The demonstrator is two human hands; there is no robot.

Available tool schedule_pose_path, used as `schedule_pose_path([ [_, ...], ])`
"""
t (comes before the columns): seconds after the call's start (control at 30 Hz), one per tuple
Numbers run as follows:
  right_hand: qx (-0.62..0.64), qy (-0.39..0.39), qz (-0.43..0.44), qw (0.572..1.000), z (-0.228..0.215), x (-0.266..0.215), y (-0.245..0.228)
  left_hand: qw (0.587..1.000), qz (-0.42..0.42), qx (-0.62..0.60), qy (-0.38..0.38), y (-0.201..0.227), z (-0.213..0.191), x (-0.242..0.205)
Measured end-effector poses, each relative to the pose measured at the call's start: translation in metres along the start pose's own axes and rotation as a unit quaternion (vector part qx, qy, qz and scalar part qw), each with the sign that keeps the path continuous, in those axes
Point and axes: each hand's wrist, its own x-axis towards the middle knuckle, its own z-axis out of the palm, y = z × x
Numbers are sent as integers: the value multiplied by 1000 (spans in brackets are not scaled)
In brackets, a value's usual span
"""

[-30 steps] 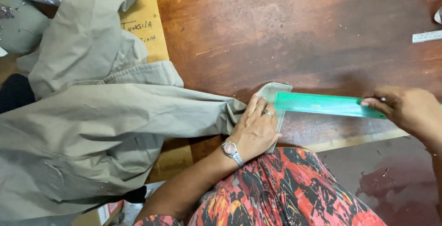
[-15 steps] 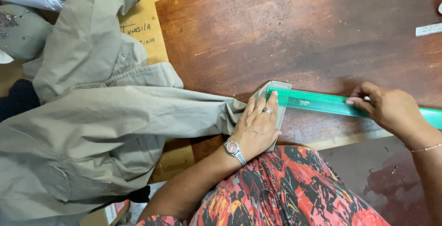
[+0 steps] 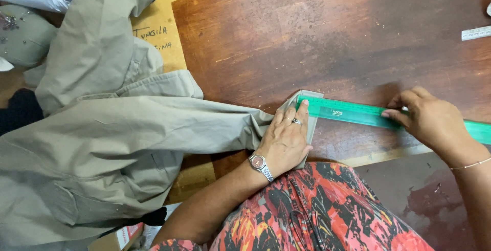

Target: Marking sewing lines on a pair of khaki trousers using a ruler and chalk on a workbench

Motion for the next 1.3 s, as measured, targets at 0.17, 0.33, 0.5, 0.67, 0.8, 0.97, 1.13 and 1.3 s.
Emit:
schedule_pose_path([
  [0.17,-39,137,-36,989,-1,-10,-3,1000,0,-22,-10,-1,-1,1],
  [0.33,392,111,-129,904,-37,-20,-52,1000,3,-2,-6,-1,-4,2],
  [0.5,448,92,-25,889,6,-2,-64,1000,0,7,11,0,-3,-1],
  [0.67,566,44,-28,823,4,21,-104,1000,-2,0,17,-1,-3,-1],
  [0.8,561,66,-71,822,1,39,-131,999,20,-28,31,-3,-7,0],
  [0.97,534,91,-126,831,8,57,-136,997,37,-46,43,-6,-12,0],
  [1.13,528,80,-132,835,4,59,-143,998,42,-32,45,-5,-10,1],
  [1.3,508,68,-139,847,6,61,-141,998,42,-32,44,-5,-15,0],
])
